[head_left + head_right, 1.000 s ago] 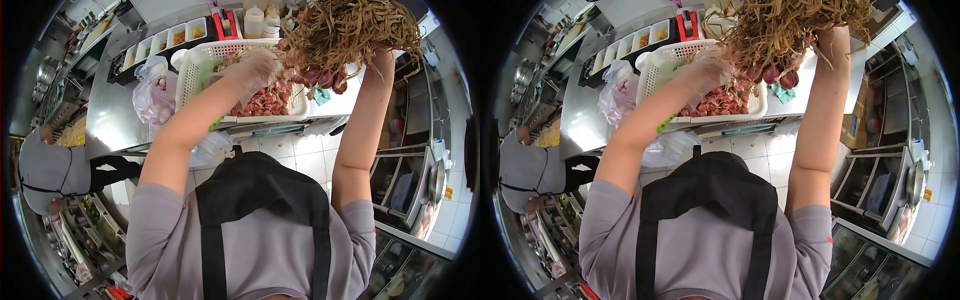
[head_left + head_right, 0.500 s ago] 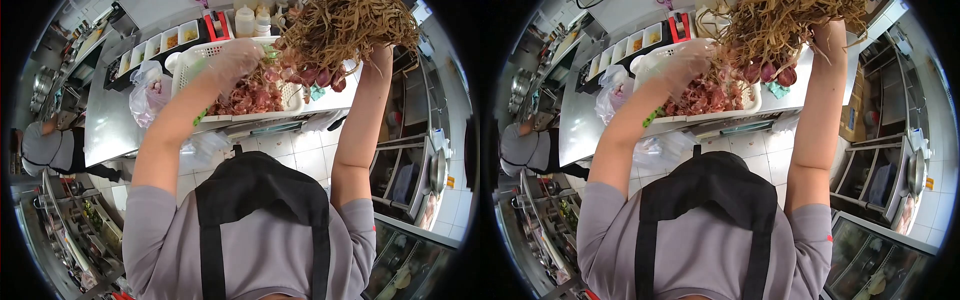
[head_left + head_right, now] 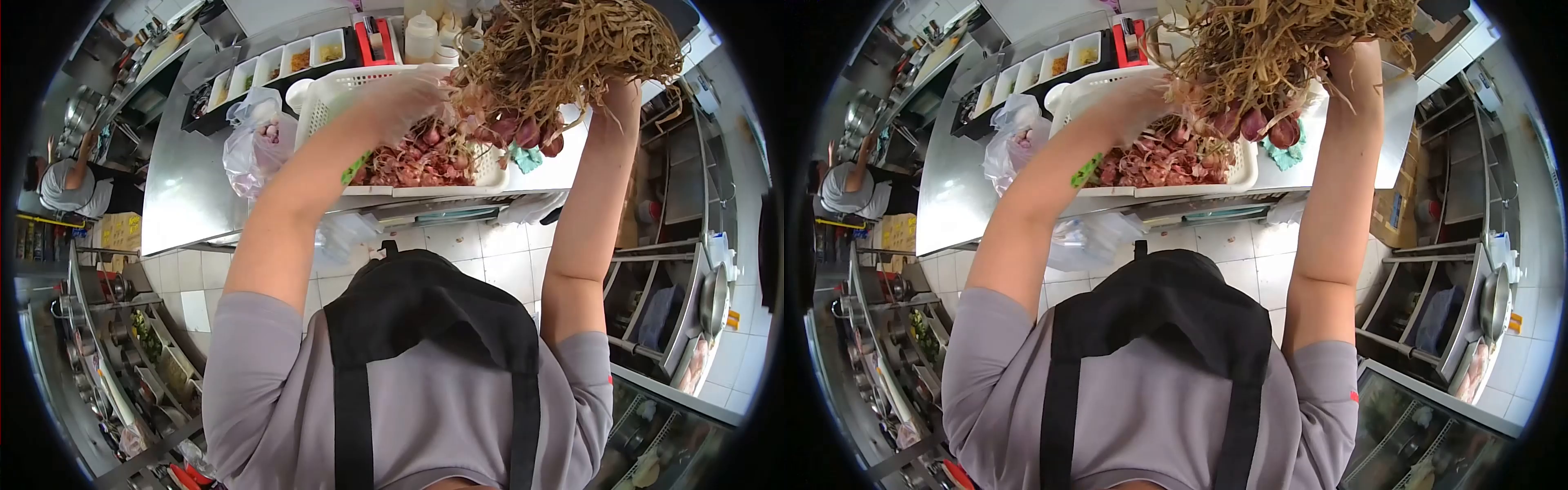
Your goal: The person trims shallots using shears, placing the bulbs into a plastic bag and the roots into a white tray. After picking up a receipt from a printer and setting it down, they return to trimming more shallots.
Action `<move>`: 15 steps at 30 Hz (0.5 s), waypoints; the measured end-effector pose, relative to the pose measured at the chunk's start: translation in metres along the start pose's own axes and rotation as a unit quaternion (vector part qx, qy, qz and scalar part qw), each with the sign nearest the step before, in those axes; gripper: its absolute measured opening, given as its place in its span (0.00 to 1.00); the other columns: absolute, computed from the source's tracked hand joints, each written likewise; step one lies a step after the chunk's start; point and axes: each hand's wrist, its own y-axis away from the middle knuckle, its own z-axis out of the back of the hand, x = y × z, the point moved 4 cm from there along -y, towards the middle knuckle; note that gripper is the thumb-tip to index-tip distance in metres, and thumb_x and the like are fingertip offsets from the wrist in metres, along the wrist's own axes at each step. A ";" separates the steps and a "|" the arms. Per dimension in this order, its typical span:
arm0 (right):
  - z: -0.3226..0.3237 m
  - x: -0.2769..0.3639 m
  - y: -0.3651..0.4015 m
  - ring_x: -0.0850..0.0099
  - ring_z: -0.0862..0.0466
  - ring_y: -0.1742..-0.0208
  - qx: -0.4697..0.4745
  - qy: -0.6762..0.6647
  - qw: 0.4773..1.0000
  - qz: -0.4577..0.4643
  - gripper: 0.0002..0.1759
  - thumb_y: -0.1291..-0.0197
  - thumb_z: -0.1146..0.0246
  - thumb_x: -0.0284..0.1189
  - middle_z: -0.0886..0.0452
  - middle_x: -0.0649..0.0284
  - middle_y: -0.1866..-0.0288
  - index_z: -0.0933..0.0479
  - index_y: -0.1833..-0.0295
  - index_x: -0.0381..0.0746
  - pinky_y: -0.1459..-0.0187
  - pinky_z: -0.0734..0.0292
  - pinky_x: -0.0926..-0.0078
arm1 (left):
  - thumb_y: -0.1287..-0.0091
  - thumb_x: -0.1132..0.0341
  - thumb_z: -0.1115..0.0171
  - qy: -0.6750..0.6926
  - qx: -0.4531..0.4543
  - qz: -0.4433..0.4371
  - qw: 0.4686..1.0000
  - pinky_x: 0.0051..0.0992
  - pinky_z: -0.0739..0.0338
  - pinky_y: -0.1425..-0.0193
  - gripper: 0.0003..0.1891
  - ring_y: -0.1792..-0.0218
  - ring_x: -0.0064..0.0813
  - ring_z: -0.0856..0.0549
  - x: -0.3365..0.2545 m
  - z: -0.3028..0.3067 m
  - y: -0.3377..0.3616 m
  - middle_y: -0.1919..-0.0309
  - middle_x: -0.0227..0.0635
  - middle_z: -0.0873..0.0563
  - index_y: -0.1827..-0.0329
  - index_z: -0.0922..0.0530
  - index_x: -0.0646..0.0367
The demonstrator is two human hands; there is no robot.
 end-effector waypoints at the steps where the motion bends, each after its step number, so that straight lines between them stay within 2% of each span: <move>1: -0.004 -0.003 0.000 0.71 0.20 0.54 0.004 -0.005 1.000 -0.004 0.24 0.45 0.37 0.38 0.22 0.59 0.51 0.28 0.46 0.35 0.55 0.23 0.72 | 0.44 0.73 0.37 -0.291 -0.048 -0.268 0.917 0.26 0.30 0.40 0.11 0.49 0.34 0.24 -0.020 0.005 0.015 0.57 0.36 0.20 0.57 0.21 0.57; 2: -0.009 -0.006 0.000 0.71 0.20 0.54 0.008 -0.011 1.000 -0.006 0.24 0.45 0.37 0.39 0.22 0.59 0.51 0.28 0.46 0.35 0.55 0.23 0.72 | 0.42 0.69 0.39 -0.250 -0.077 -0.218 0.940 0.24 0.32 0.40 0.11 0.46 0.37 0.26 -0.020 0.013 0.016 0.55 0.39 0.21 0.56 0.21 0.57; 3: -0.014 -0.011 0.000 0.71 0.20 0.54 0.013 -0.016 1.000 -0.010 0.25 0.45 0.37 0.39 0.22 0.59 0.50 0.28 0.46 0.35 0.55 0.23 0.72 | 0.42 0.69 0.39 -0.251 -0.075 -0.215 0.941 0.24 0.32 0.40 0.11 0.46 0.37 0.26 -0.033 0.028 0.020 0.55 0.39 0.21 0.56 0.21 0.57; 4: -0.020 -0.015 0.001 0.71 0.20 0.54 0.018 -0.021 1.000 -0.013 0.25 0.45 0.37 0.39 0.22 0.59 0.50 0.28 0.46 0.35 0.55 0.23 0.72 | 0.41 0.66 0.40 -0.146 -0.063 -0.103 0.982 0.25 0.31 0.43 0.12 0.48 0.36 0.25 -0.036 0.046 0.020 0.55 0.38 0.21 0.55 0.21 0.57; 5: -0.027 -0.019 0.000 0.71 0.20 0.54 0.023 -0.027 0.999 -0.016 0.25 0.45 0.37 0.39 0.22 0.59 0.50 0.28 0.46 0.35 0.54 0.23 0.72 | 0.39 0.63 0.41 -0.038 -0.050 0.013 0.998 0.25 0.30 0.46 0.13 0.50 0.34 0.24 -0.030 0.055 0.023 0.56 0.37 0.21 0.54 0.21 0.57; 6: -0.034 -0.023 -0.001 0.71 0.20 0.54 0.027 -0.033 0.999 -0.018 0.25 0.45 0.37 0.39 0.22 0.59 0.50 0.28 0.46 0.35 0.54 0.23 0.72 | 0.35 0.58 0.45 -0.082 0.112 0.050 0.989 0.24 0.30 0.44 0.18 0.53 0.31 0.20 0.027 0.039 0.001 0.55 0.37 0.17 0.44 0.25 0.55; 7: -0.040 -0.028 -0.005 0.71 0.20 0.53 0.031 -0.039 0.999 -0.021 0.25 0.45 0.37 0.40 0.22 0.59 0.50 0.28 0.46 0.35 0.54 0.23 0.72 | 0.35 0.58 0.45 -0.084 0.111 0.052 0.989 0.24 0.30 0.44 0.18 0.53 0.31 0.20 0.036 0.037 0.009 0.55 0.37 0.17 0.44 0.25 0.55; 9: -0.058 -0.039 -0.009 0.71 0.20 0.53 0.041 -0.052 0.997 -0.028 0.25 0.45 0.37 0.40 0.22 0.59 0.50 0.29 0.45 0.36 0.54 0.23 0.72 | 0.35 0.55 0.44 0.048 0.212 0.258 0.941 0.22 0.30 0.47 0.20 0.53 0.25 0.20 0.057 0.025 0.036 0.55 0.38 0.17 0.44 0.25 0.54; 10: -0.067 -0.044 -0.011 0.71 0.20 0.53 0.047 -0.059 0.997 -0.030 0.26 0.45 0.37 0.40 0.22 0.59 0.50 0.29 0.45 0.36 0.54 0.22 0.72 | 0.35 0.55 0.44 0.049 0.207 0.261 0.941 0.22 0.30 0.47 0.20 0.53 0.25 0.20 0.067 0.017 0.048 0.55 0.38 0.17 0.44 0.25 0.54; 13: -0.098 -0.056 -0.014 0.71 0.20 0.53 0.074 -0.097 0.992 -0.045 0.26 0.45 0.37 0.41 0.22 0.59 0.50 0.29 0.45 0.36 0.54 0.22 0.72 | 0.37 0.57 0.42 0.076 0.098 0.259 0.958 0.21 0.28 0.53 0.16 0.59 0.22 0.19 0.120 -0.012 0.082 0.61 0.36 0.16 0.49 0.23 0.53; 14: -0.107 -0.057 -0.012 0.72 0.21 0.59 0.048 -0.054 0.996 -0.058 0.18 0.49 0.45 0.30 0.22 0.60 0.57 0.26 0.52 0.34 0.59 0.24 0.73 | 0.37 0.58 0.42 0.119 0.063 0.241 0.961 0.22 0.27 0.55 0.14 0.60 0.22 0.19 0.141 -0.018 0.088 0.64 0.35 0.16 0.52 0.22 0.54; 15: -0.122 -0.058 -0.008 0.73 0.23 0.65 0.023 -0.011 0.997 -0.072 0.16 0.53 0.52 0.19 0.21 0.61 0.65 0.24 0.58 0.32 0.63 0.26 0.75 | 0.37 0.59 0.42 0.185 0.022 0.202 0.962 0.22 0.27 0.57 0.12 0.61 0.22 0.19 0.167 -0.024 0.091 0.66 0.34 0.16 0.56 0.22 0.55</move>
